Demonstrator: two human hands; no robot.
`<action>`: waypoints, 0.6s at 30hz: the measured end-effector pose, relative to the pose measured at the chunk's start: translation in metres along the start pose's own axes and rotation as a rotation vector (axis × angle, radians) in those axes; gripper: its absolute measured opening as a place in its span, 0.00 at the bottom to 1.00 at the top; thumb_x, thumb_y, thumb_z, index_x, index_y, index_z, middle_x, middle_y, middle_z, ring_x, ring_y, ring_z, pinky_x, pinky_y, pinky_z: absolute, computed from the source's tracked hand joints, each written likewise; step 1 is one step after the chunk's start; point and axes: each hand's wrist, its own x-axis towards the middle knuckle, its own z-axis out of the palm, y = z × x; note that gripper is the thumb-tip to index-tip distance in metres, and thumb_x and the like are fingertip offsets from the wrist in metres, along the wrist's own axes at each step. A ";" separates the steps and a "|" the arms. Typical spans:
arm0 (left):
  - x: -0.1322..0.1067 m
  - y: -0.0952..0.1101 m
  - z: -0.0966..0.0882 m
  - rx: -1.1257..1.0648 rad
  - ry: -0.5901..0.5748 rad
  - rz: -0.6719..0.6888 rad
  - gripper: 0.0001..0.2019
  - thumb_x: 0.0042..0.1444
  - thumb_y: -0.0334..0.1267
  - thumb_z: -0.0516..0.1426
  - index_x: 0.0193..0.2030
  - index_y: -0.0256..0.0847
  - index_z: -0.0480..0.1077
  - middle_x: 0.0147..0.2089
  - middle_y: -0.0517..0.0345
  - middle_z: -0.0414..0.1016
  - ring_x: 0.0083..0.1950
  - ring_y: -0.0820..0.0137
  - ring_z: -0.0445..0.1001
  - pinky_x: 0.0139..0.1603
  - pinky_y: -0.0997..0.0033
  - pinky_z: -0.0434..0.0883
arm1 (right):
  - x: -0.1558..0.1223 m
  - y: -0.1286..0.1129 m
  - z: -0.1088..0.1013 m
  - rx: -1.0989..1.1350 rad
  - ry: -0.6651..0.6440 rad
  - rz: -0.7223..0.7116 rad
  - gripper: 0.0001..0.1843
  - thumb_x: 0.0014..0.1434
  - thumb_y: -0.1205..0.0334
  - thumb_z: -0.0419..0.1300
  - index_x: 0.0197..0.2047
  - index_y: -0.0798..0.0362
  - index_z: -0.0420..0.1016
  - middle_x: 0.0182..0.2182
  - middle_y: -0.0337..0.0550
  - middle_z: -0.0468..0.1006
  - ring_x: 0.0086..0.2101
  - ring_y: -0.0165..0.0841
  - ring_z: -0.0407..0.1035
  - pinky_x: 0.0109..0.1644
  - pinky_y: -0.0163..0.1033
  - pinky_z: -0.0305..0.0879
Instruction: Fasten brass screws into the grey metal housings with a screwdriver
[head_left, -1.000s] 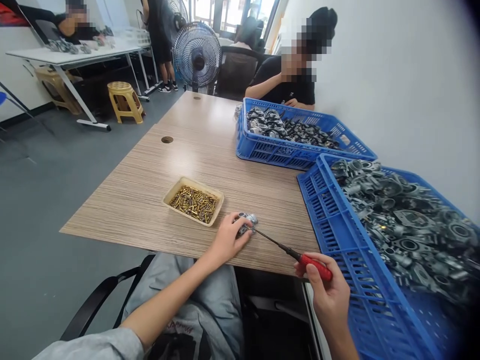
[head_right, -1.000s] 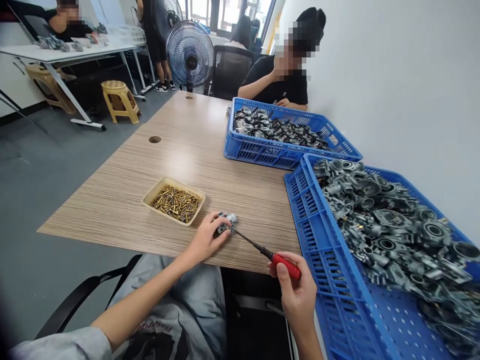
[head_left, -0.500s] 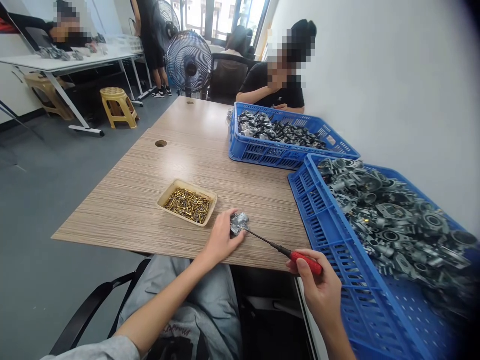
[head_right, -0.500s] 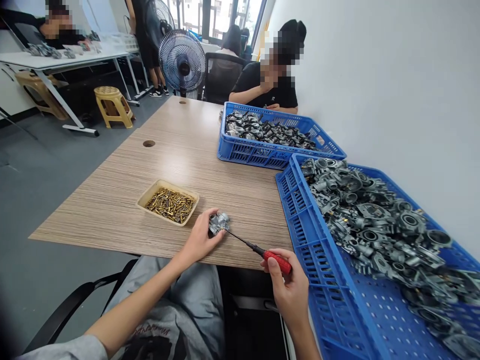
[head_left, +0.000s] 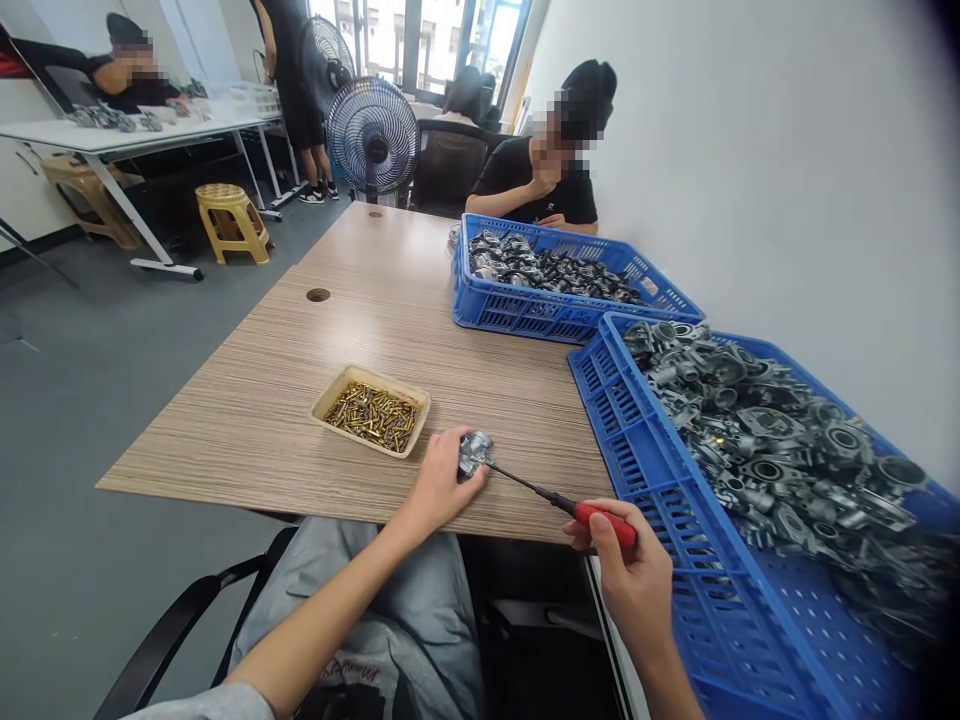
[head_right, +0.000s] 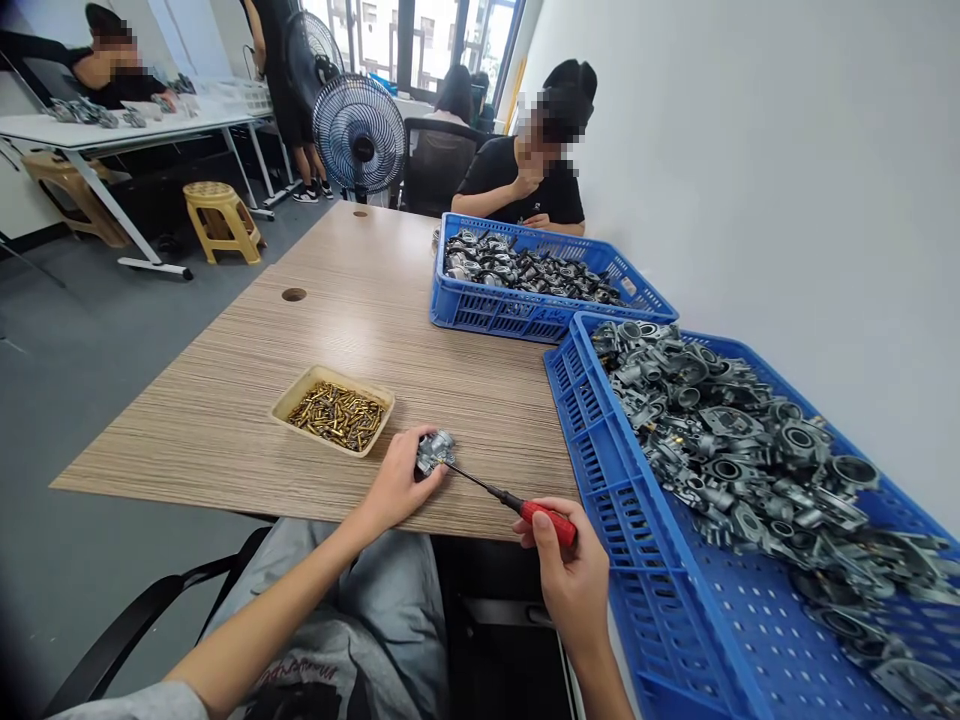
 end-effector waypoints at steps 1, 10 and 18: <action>0.000 0.000 0.000 0.000 0.000 0.001 0.23 0.64 0.38 0.61 0.65 0.42 0.64 0.62 0.45 0.75 0.61 0.54 0.72 0.65 0.49 0.69 | 0.000 0.000 0.000 0.001 -0.001 -0.001 0.16 0.69 0.44 0.63 0.45 0.49 0.77 0.30 0.44 0.84 0.27 0.38 0.77 0.34 0.42 0.76; 0.000 -0.005 0.003 -0.034 -0.002 0.012 0.23 0.65 0.38 0.60 0.65 0.42 0.63 0.62 0.44 0.74 0.64 0.55 0.73 0.68 0.50 0.70 | -0.001 -0.003 0.001 0.028 0.016 0.001 0.16 0.69 0.44 0.63 0.45 0.49 0.77 0.29 0.44 0.84 0.26 0.37 0.77 0.33 0.42 0.76; 0.000 -0.004 0.002 -0.034 -0.003 0.016 0.23 0.65 0.39 0.59 0.65 0.42 0.63 0.62 0.42 0.75 0.64 0.54 0.74 0.67 0.49 0.71 | -0.001 -0.003 0.006 0.046 0.037 0.037 0.18 0.68 0.42 0.64 0.45 0.49 0.78 0.29 0.44 0.84 0.25 0.38 0.77 0.32 0.42 0.78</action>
